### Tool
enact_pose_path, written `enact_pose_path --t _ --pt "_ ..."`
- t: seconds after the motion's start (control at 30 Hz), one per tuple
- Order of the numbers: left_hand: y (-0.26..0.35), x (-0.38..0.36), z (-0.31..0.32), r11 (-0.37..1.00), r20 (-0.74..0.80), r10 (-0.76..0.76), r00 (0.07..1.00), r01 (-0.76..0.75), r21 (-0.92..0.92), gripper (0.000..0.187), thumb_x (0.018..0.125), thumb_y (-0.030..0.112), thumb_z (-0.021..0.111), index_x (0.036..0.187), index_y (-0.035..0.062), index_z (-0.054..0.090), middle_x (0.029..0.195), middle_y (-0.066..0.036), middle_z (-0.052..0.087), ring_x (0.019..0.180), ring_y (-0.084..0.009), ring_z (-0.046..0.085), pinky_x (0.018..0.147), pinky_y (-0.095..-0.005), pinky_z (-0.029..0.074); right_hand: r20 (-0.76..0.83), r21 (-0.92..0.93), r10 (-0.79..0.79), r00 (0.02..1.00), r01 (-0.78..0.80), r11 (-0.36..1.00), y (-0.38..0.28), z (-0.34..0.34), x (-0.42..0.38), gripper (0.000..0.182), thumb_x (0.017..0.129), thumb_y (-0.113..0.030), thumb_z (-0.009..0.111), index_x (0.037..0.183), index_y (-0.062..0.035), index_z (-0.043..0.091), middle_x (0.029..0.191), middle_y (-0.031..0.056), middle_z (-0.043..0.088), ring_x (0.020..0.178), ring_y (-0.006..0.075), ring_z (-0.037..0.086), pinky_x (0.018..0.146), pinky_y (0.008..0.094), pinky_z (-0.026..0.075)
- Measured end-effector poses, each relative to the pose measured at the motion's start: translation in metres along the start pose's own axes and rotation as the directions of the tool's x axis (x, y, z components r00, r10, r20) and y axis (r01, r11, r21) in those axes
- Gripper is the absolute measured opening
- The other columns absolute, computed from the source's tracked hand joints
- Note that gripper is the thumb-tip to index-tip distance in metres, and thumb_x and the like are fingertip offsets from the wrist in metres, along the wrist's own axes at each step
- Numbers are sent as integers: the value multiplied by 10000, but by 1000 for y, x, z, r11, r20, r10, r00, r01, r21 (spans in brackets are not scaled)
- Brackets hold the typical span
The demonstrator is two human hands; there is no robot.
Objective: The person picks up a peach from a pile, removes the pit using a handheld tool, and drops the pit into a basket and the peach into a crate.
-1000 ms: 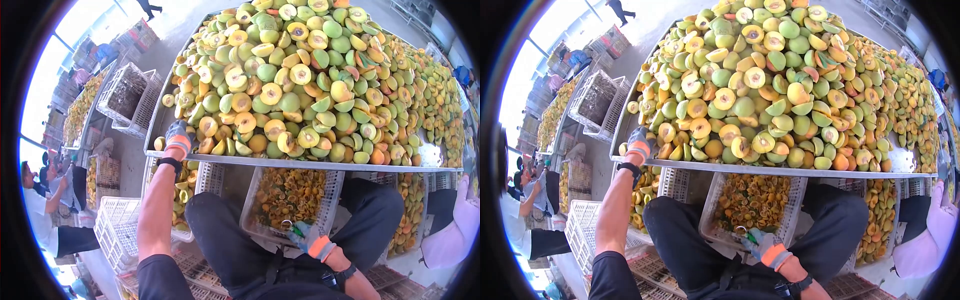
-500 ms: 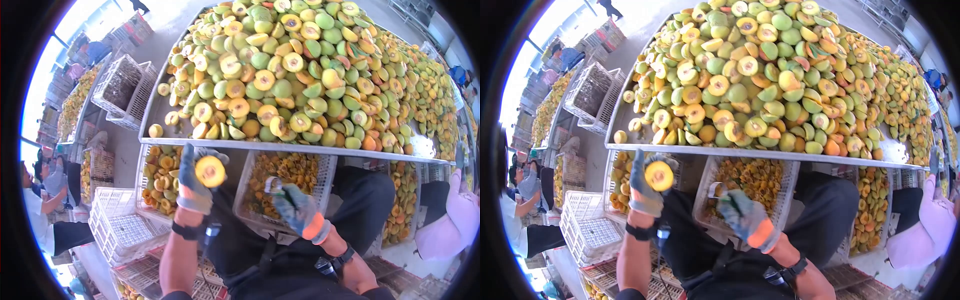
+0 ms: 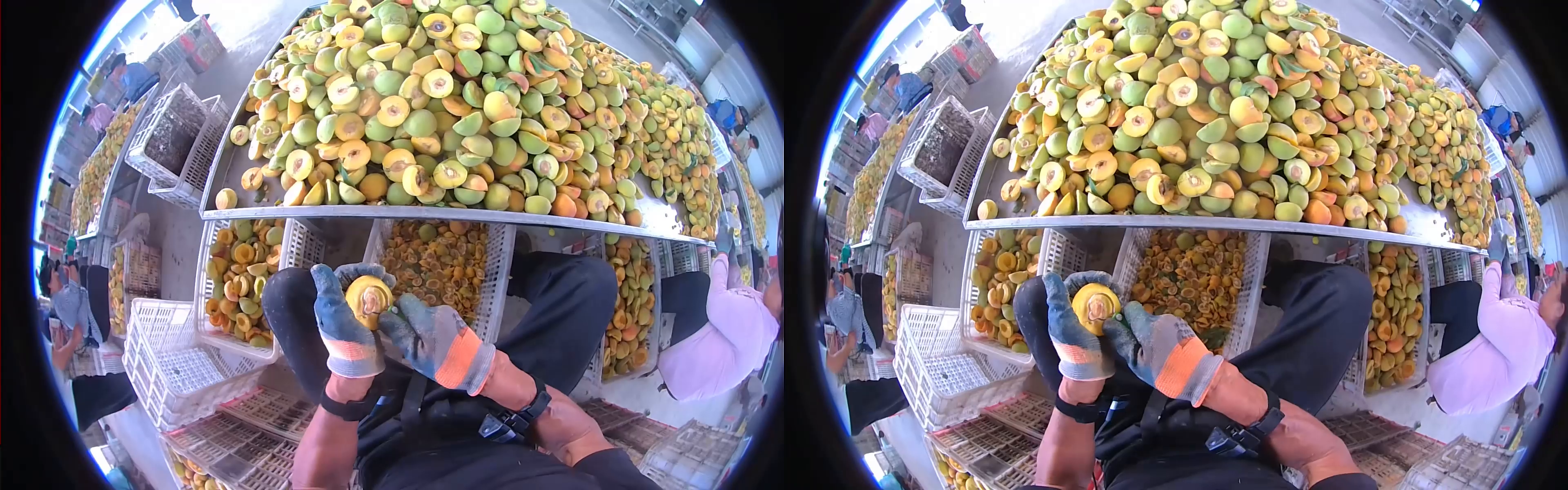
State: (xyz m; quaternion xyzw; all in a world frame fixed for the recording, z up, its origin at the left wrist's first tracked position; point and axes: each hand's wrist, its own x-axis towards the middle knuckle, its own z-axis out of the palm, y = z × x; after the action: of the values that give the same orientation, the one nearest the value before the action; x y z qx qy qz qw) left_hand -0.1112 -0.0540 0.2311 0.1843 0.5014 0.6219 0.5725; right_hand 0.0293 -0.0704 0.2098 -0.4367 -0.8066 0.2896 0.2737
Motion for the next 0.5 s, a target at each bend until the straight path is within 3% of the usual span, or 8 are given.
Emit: enact_pose_path --t 0.03,0.1,0.23,0.3,0.33,0.4,0.43,0.5 --pt "0 -2 1 999 -1 43 999 -43 25 685 1066 591 331 953 0 658 860 -121 699 803 -196 665 778 -317 534 1 -1 0 1000 0 1000 -3 -5 0 221 984 -234 632 1082 -39 598 701 197 614 594 433 621 468 501 444" --pt "-4 -4 3 990 -13 113 994 -112 85 692 1070 585 321 949 -4 662 863 -122 701 797 -189 658 777 -315 529 263 -95 46 964 -22 995 -10 -19 1 382 864 -195 674 1213 -56 607 1057 132 600 876 288 647 523 338 476" --pt "-4 -14 17 932 -41 296 954 -278 233 685 1089 530 293 933 -17 675 873 -120 706 786 -182 648 792 -317 518 -88 197 -65 994 81 977 2 -1 -3 202 982 -225 626 1067 -43 611 708 201 619 583 426 619 476 492 452" --pt "-3 -17 17 850 7 414 910 -389 355 640 1104 449 274 945 -26 672 861 -121 701 791 -179 649 812 -318 516 133 -332 -359 924 383 862 7 -8 -7 446 815 -214 697 1209 -35 589 1032 133 588 848 261 629 514 341 467" --pt "-3 -16 14 849 9 414 910 -390 355 640 1104 449 274 945 -26 672 861 -121 701 791 -179 649 812 -318 516 131 -332 -359 924 382 863 7 -11 -7 446 815 -214 697 1209 -35 589 1032 133 588 848 261 629 514 341 467" --pt "-7 -11 5 766 131 436 890 -444 464 583 1106 380 277 962 -29 666 840 -114 693 792 -180 652 807 -311 518 268 57 -18 963 3 998 5 -15 -6 436 792 -183 694 1190 -35 594 1022 132 588 846 267 626 517 342 469" --pt "4 -13 15 786 140 402 905 -420 454 545 1102 323 291 928 -32 667 817 -110 685 783 -185 655 787 -309 518 269 58 -14 963 -2 998 7 -15 -8 436 792 -183 694 1190 -35 594 1022 132 588 846 267 626 517 342 469" --pt "-2 -11 9 816 162 349 923 -384 432 573 1103 377 285 931 -21 659 838 -109 693 778 -181 655 788 -310 522 95 15 -272 958 272 962 13 -14 -11 402 800 -158 695 1170 -31 599 1017 133 590 831 277 625 522 351 471"
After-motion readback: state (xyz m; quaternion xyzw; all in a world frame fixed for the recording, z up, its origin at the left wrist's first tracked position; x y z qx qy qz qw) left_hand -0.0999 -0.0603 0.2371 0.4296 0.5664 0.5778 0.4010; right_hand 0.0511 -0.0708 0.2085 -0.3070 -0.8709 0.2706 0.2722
